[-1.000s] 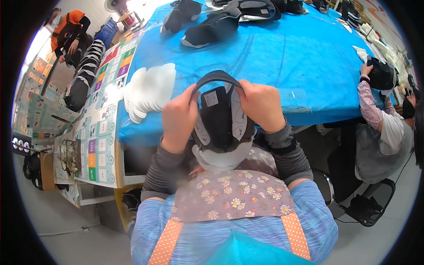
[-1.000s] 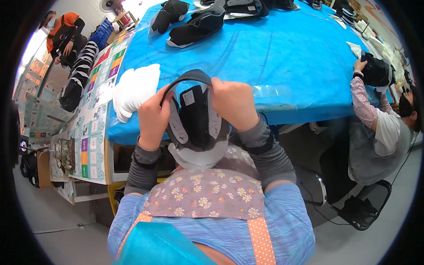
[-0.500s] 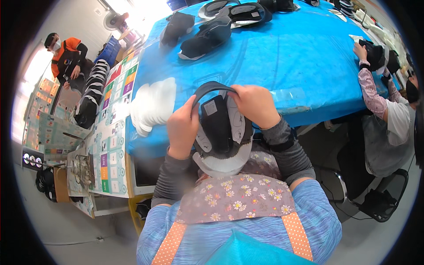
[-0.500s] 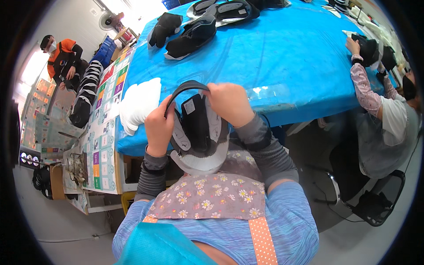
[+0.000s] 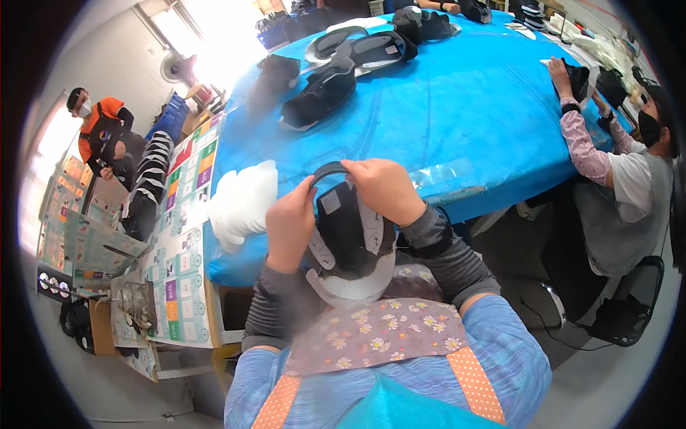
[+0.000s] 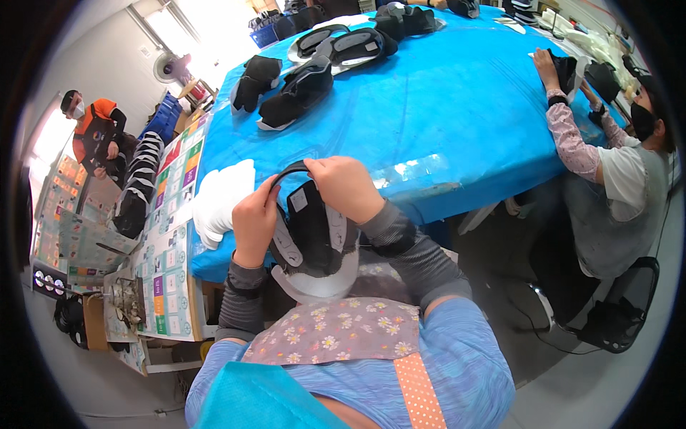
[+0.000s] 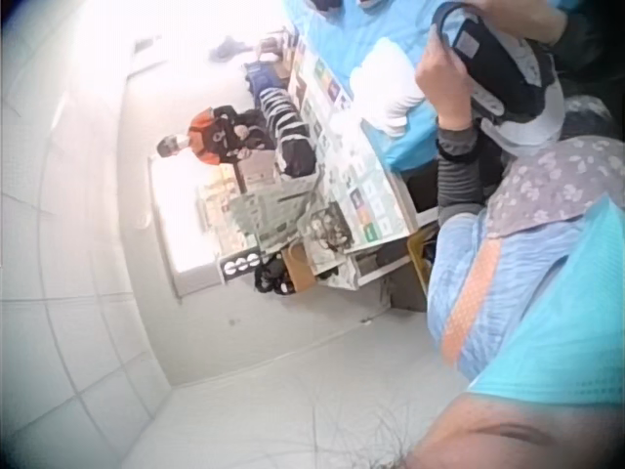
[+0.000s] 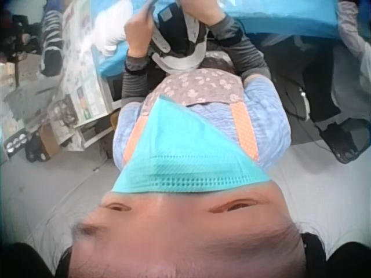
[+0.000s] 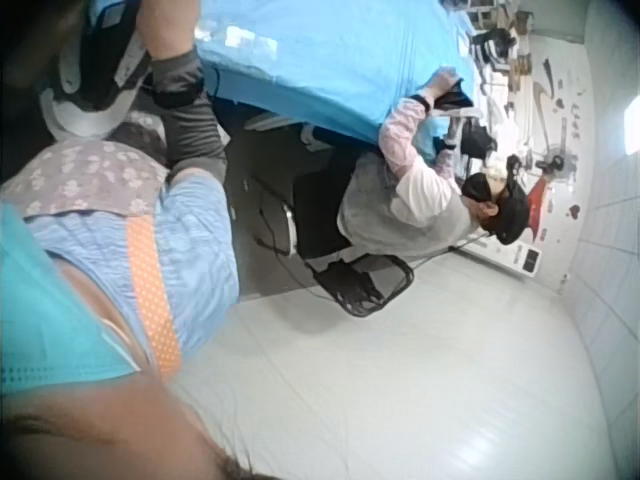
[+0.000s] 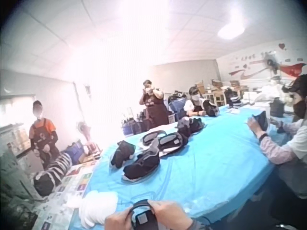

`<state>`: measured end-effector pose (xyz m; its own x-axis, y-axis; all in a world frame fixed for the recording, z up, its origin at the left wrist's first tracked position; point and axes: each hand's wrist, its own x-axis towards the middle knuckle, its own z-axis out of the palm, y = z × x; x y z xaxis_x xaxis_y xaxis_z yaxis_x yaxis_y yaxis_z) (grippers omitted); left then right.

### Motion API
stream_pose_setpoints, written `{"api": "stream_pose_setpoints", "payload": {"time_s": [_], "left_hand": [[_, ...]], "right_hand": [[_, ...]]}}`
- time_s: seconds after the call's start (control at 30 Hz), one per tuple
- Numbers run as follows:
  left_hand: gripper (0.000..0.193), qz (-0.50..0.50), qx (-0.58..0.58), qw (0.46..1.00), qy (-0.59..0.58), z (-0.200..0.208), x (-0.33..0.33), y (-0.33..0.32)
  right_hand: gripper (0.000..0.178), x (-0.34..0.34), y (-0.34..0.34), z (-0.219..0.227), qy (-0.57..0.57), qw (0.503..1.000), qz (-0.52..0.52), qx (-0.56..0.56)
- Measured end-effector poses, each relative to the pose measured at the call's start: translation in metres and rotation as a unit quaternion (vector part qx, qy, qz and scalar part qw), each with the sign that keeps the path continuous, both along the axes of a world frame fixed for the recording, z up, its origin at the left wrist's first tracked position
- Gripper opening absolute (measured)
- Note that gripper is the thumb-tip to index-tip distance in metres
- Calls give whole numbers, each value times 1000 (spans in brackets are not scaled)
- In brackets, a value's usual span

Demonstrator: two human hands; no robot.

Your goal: The person manually inserts a white foam heel support into a black shoe upper, pressing it into place by hand, and then places the assembled component into a yellow plastic basket.

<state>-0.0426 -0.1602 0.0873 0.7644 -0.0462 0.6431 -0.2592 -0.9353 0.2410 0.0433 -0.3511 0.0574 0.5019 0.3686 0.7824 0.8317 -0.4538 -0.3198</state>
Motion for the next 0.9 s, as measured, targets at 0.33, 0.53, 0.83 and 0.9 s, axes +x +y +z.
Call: {"api": "stream_pose_setpoints", "payload": {"time_s": [0.33,0.53,0.83,0.9], "left_hand": [[20,-41,39,998,-17,6,14,-7],[20,-62,29,995,-74,-5,19,-4],[28,134,-5,975,179,-3,-17,9],[28,121,-5,980,156,-2,-19,8]], "right_hand": [[14,7,4,0,7,999,3,-54],[15,0,13,0,41,999,4,-20],[33,-3,-12,-21,158,976,-78,-129],[34,-5,-7,-16,118,985,-83,-95]]}}
